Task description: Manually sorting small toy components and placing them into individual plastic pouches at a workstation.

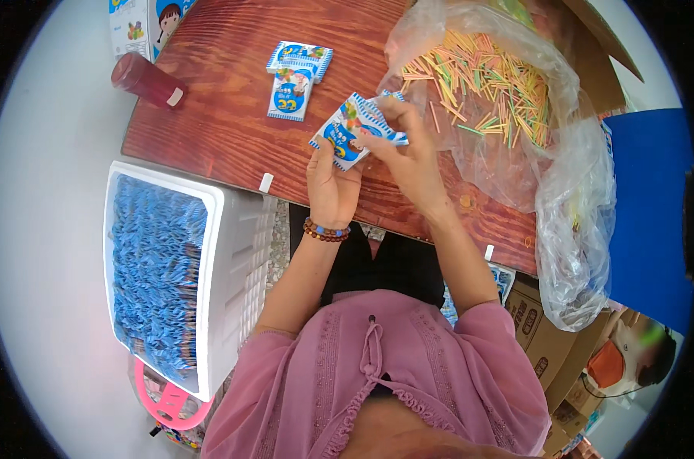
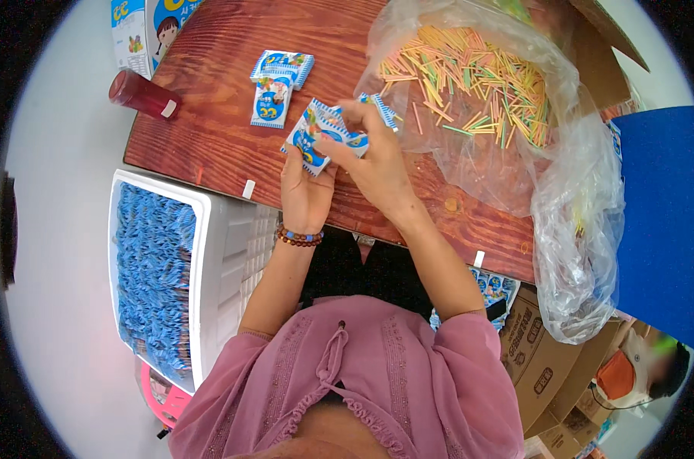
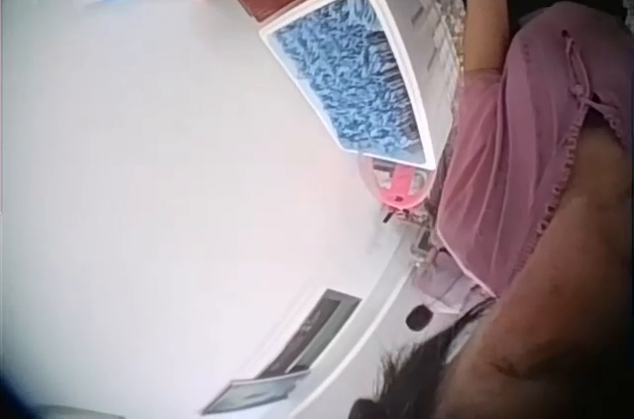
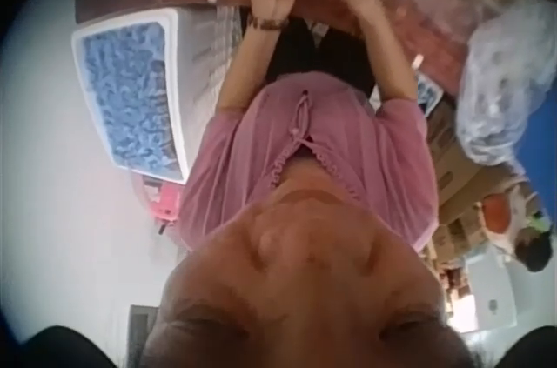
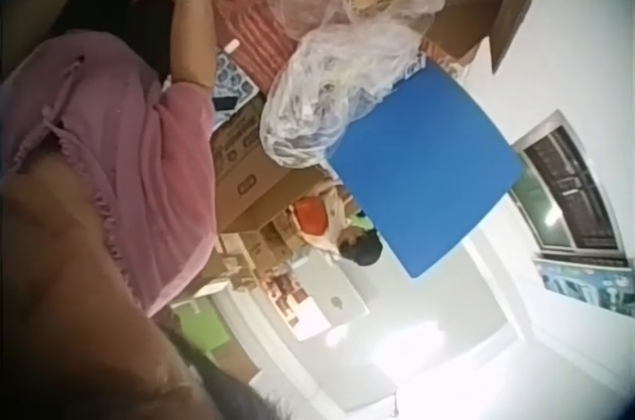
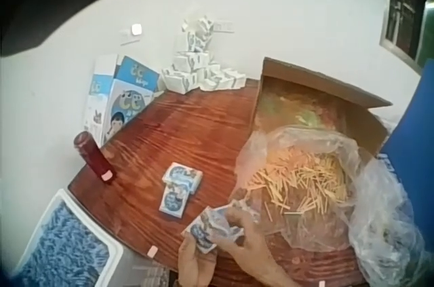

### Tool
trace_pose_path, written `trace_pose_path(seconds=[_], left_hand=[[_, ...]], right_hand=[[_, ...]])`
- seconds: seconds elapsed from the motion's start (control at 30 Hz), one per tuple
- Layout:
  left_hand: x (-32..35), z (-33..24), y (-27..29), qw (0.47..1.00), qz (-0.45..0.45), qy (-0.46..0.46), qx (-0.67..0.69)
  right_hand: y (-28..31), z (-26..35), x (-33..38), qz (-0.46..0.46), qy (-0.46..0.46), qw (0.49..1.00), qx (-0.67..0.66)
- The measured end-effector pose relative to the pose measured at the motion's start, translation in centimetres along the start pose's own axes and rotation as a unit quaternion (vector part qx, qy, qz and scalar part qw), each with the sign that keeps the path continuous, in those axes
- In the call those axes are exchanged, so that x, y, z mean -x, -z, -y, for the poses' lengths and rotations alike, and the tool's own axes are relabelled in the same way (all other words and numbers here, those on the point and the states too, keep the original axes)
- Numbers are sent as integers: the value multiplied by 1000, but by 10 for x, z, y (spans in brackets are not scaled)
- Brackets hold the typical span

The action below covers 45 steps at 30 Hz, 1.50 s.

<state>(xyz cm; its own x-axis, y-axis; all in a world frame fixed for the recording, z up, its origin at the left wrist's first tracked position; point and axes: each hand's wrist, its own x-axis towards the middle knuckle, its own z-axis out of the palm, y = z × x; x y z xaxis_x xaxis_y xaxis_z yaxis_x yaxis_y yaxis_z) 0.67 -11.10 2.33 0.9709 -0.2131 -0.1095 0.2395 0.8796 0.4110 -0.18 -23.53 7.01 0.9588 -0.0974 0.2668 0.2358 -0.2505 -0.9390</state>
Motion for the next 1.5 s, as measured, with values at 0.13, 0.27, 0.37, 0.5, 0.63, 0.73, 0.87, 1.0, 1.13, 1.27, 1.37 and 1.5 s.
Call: trace_pose_path(seconds=[0.13,0.27,0.37,0.5,0.63,0.73,0.87,1.0,1.13,1.27,1.37,1.5], left_hand=[[-1,-15,0,999,26,-21,-2],[-8,-37,12,993,18,-36,-110],[-14,-47,22,991,-47,-60,-109],[-24,-60,39,977,-107,-95,-156],[-46,-78,63,914,-153,-203,-316],[-50,-79,53,864,-155,-257,-404],[-44,-75,55,818,-145,-290,-476],[-25,-56,36,666,-93,-292,-680],[-23,-33,15,598,-53,-210,-771],[-38,-12,0,565,-53,-198,-799],[-54,-8,4,530,-58,-180,-827],[-64,-4,12,537,-69,-154,-827]], right_hand=[[-8,4,-21,68,-61,990,-104],[-14,-2,-45,167,-102,976,-94],[-26,-6,-60,171,-105,979,-38],[-44,-8,-80,211,-117,967,77],[-68,-22,-109,184,-110,972,100],[-71,-45,-135,174,-83,951,242],[-64,-57,-140,185,-119,961,165],[-34,-39,-123,130,-83,977,149],[5,-22,-81,62,-46,982,173],[46,-43,-45,-7,-41,970,239],[53,-49,-31,-3,-47,972,230],[47,-43,-22,16,-4,920,392]])
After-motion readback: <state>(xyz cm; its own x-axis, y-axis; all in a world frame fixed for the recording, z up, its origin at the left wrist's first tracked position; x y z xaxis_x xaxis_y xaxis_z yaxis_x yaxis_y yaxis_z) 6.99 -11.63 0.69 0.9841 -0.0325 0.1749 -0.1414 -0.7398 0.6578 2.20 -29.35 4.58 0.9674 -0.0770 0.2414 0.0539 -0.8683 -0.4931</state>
